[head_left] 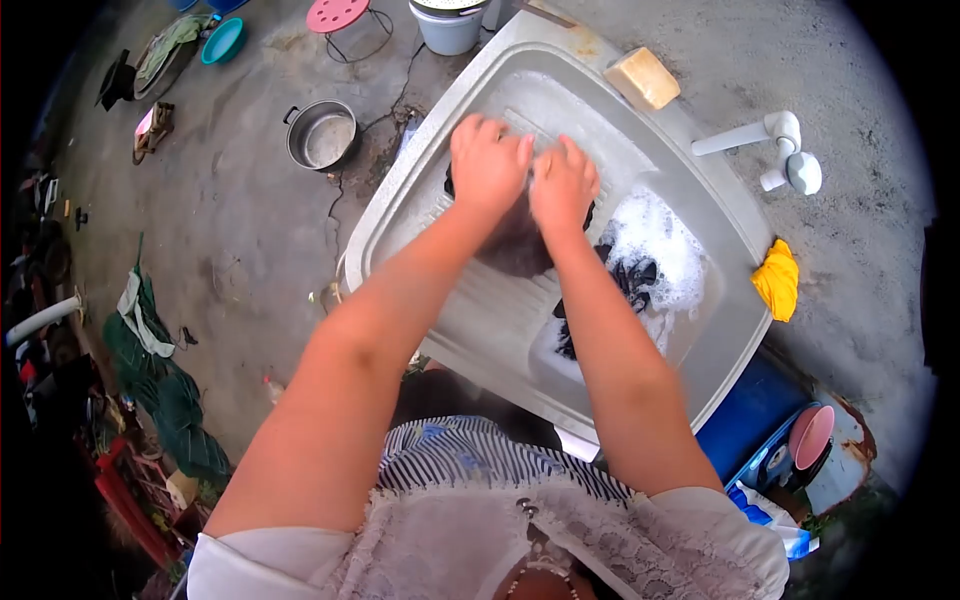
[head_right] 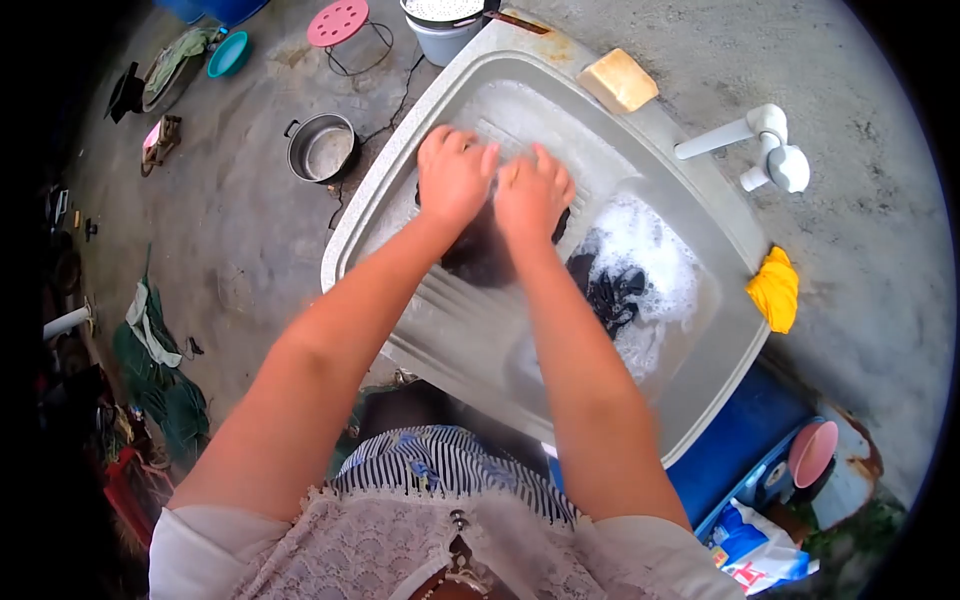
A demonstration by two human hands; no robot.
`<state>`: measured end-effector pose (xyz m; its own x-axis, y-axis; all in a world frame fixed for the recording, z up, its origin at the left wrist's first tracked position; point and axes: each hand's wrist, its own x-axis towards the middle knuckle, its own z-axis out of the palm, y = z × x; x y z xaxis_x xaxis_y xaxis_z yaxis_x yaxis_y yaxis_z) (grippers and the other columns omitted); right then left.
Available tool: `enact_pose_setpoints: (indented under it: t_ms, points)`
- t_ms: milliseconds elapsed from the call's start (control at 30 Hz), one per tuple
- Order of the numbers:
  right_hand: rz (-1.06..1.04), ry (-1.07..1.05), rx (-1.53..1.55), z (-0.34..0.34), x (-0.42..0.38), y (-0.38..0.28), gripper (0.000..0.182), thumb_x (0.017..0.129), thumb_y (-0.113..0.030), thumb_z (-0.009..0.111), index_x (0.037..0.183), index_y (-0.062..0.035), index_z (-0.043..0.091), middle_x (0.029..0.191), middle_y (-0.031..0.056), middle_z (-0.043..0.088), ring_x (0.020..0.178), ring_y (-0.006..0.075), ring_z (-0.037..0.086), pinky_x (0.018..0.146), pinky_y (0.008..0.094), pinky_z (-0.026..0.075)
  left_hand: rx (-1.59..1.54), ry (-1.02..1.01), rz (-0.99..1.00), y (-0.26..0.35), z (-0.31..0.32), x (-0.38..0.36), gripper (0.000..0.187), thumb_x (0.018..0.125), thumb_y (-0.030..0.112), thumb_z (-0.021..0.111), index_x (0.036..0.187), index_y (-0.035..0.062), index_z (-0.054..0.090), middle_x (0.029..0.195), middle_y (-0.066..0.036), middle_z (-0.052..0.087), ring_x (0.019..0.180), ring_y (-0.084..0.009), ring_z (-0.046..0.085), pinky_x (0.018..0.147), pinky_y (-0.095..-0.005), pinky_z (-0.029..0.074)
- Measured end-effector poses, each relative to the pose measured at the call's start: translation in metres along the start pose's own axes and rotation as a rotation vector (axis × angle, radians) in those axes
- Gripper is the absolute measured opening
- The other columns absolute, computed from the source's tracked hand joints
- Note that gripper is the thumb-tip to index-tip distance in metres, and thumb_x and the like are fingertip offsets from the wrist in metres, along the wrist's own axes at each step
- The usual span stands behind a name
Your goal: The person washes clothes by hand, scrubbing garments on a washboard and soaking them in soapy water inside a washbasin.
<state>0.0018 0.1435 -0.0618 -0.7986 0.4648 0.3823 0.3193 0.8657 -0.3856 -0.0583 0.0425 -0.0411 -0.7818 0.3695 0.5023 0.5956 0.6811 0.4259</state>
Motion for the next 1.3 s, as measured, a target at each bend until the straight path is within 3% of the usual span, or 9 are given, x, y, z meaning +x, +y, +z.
enact_pose_setpoints:
  t_ms: [133,267,333,700,800,900,1067,1167,1300]
  points:
    - [-0.204,-0.166,0.477,-0.068,-0.084,-0.003,0.020,0.076,-0.012,0.055,0.094,-0.0040,0.062,0.113,0.0128,0.064,0.108,0.0349,0.055,0.095,0.0473,0.038,-0.234,-0.297,-0.020,0.013,-0.074,-0.075,0.017,0.088,0.019,0.060,0.079,0.0067,0.067,0.082,-0.011,0.060,0.087,-0.0334,0.055,0.081,-0.0469,0.040]
    - [-0.166,-0.322,0.248,-0.066,-0.113,-0.007,0.018,0.078,-0.022,0.061,0.085,-0.0069,0.067,0.089,0.0126,0.064,0.092,0.0343,0.057,0.088,0.0460,0.039,-0.095,-0.621,0.056,0.025,-0.090,-0.090,0.013,0.084,0.019,0.064,0.078,0.0079,0.065,0.081,-0.012,0.058,0.085,-0.0326,0.054,0.078,-0.0465,0.040]
    - [-0.161,-0.197,0.148,-0.035,-0.056,-0.010,0.005,0.073,-0.008,0.059,0.073,-0.0050,0.055,0.080,0.0162,0.058,0.086,0.0387,0.055,0.080,0.0461,0.041,-0.127,-0.285,0.044,0.012,-0.046,-0.058,0.015,0.087,0.020,0.062,0.080,0.0072,0.067,0.083,-0.012,0.061,0.087,-0.0328,0.055,0.079,-0.0458,0.041]
    - [-0.022,-0.111,0.248,-0.044,-0.056,-0.003,0.019,0.086,-0.015,0.054,0.100,-0.0087,0.065,0.124,0.0069,0.062,0.128,0.0342,0.046,0.113,0.0524,0.024,-0.126,-0.045,0.024,0.014,-0.049,-0.040,0.020,0.092,0.023,0.059,0.090,0.0049,0.068,0.100,-0.012,0.062,0.102,-0.0339,0.053,0.093,-0.0497,0.037]
    - [-0.048,-0.108,0.538,-0.067,-0.114,-0.006,0.018,0.082,-0.011,0.051,0.092,-0.0054,0.064,0.110,0.0120,0.065,0.113,0.0351,0.054,0.103,0.0490,0.036,-0.173,-0.519,0.029,0.019,-0.094,-0.099,0.018,0.090,0.021,0.060,0.084,0.0047,0.064,0.097,-0.014,0.060,0.097,-0.0344,0.054,0.088,-0.0484,0.038]
    - [-0.021,-0.080,0.483,-0.044,-0.103,-0.004,0.015,0.084,-0.014,0.049,0.084,-0.0050,0.061,0.092,0.0120,0.063,0.092,0.0343,0.054,0.081,0.0463,0.040,-0.213,-0.411,0.086,0.011,-0.061,-0.094,0.018,0.089,0.021,0.060,0.083,0.0050,0.065,0.093,-0.014,0.060,0.092,-0.0345,0.054,0.084,-0.0460,0.039]
    - [0.074,-0.036,0.422,0.015,0.008,0.015,0.017,0.086,-0.020,0.051,0.086,-0.0068,0.062,0.095,0.0100,0.063,0.094,0.0327,0.055,0.086,0.0471,0.038,-0.065,-0.284,-0.009,-0.002,0.014,0.009,0.019,0.091,0.023,0.059,0.086,0.0079,0.068,0.090,-0.012,0.062,0.091,-0.0338,0.054,0.085,-0.0441,0.040]
    - [0.278,-0.061,0.253,0.012,0.018,0.007,0.027,0.092,-0.026,0.049,0.095,-0.0035,0.063,0.110,0.0139,0.065,0.104,0.0342,0.056,0.094,0.0475,0.038,-0.075,-0.230,0.010,-0.002,0.012,0.014,0.020,0.092,0.026,0.059,0.086,0.0097,0.069,0.099,-0.010,0.064,0.106,-0.0331,0.053,0.098,-0.0474,0.036]
    - [0.021,-0.105,0.278,-0.045,-0.056,-0.011,0.020,0.092,-0.020,0.049,0.096,-0.0056,0.062,0.127,0.0112,0.060,0.128,0.0375,0.044,0.110,0.0506,0.028,-0.129,-0.306,-0.034,0.015,-0.056,-0.043,0.018,0.092,0.025,0.057,0.096,0.0115,0.069,0.124,-0.005,0.060,0.130,-0.0364,0.040,0.113,-0.0615,0.015]
